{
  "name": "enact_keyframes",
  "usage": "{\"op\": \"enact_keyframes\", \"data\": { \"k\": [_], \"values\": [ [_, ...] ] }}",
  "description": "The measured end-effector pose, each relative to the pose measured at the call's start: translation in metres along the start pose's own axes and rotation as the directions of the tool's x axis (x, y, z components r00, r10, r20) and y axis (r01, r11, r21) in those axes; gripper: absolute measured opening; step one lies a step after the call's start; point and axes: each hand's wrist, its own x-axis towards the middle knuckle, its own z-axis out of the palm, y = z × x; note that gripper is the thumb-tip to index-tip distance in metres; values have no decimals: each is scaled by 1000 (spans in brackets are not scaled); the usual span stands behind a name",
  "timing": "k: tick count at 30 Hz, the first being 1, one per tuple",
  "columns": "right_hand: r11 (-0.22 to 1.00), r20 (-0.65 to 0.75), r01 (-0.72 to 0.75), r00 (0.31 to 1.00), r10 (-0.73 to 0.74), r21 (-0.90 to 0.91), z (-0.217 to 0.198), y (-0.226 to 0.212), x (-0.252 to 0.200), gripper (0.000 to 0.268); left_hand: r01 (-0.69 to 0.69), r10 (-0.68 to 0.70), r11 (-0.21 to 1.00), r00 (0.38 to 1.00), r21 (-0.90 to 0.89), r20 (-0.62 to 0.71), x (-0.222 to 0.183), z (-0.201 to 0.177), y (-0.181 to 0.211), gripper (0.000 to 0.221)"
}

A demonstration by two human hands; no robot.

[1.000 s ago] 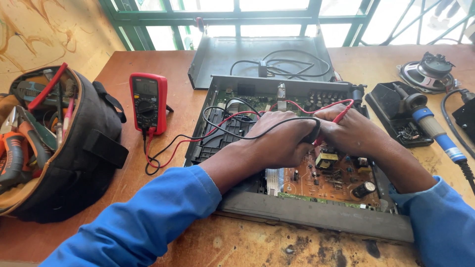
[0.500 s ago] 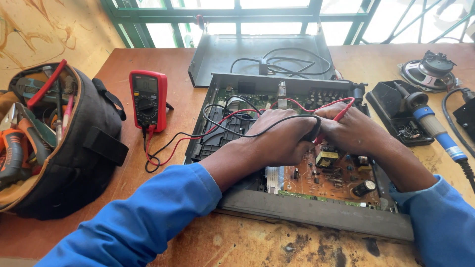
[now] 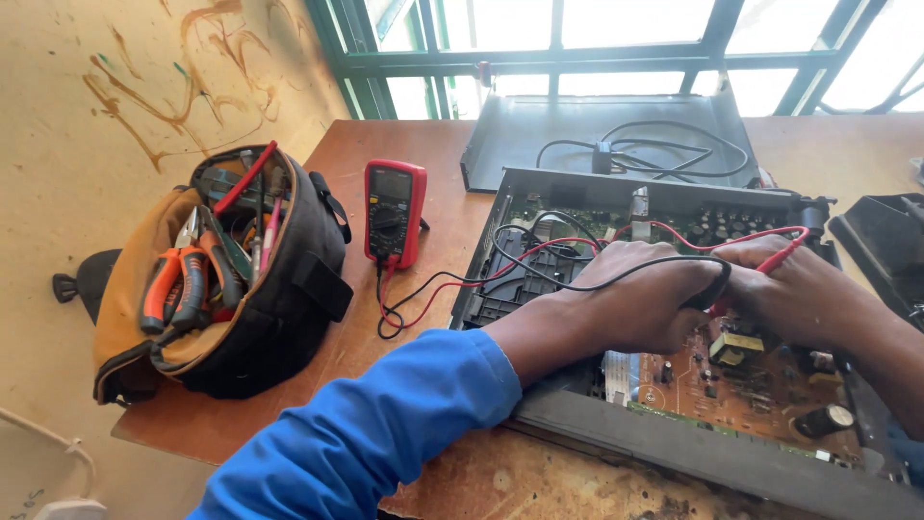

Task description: A person uses a digital multimeter to probe and test various components on a circuit board within an open electronic device on a workbench.

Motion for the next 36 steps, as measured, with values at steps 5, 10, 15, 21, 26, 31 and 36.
{"op": "enact_keyframes", "data": {
  "k": [5,10,15,21,26,31,36],
  "values": [
    [981,6,-110,994,110,158,-7,-12,-2,34,0,0,1000,1000,-4,9,-1,-1,1,25],
    [976,-87,194,975,-203,-94,2,3,0,20,-19,19,1000,1000,7,-4,0,1,-1,23],
    [889,87,-363,932,353,278,-33,-57,-7,46,-33,33,999,999,3,-10,0,2,-3,27],
    [732,-111,-355,857,504,582,-42,-52,-14,35,-58,57,998,998,-10,-40,5,13,-11,20],
    [592,-299,52,896,328,804,-33,-9,-9,64,-161,164,986,978,38,-131,4,21,-11,20],
    [477,-258,262,963,-75,839,-69,-77,20,77,-55,56,998,996,9,-76,28,59,-36,58],
    [949,-15,-279,959,285,149,-108,-226,52,71,-232,145,940,935,-250,-322,55,89,-65,14]
  ]
}}
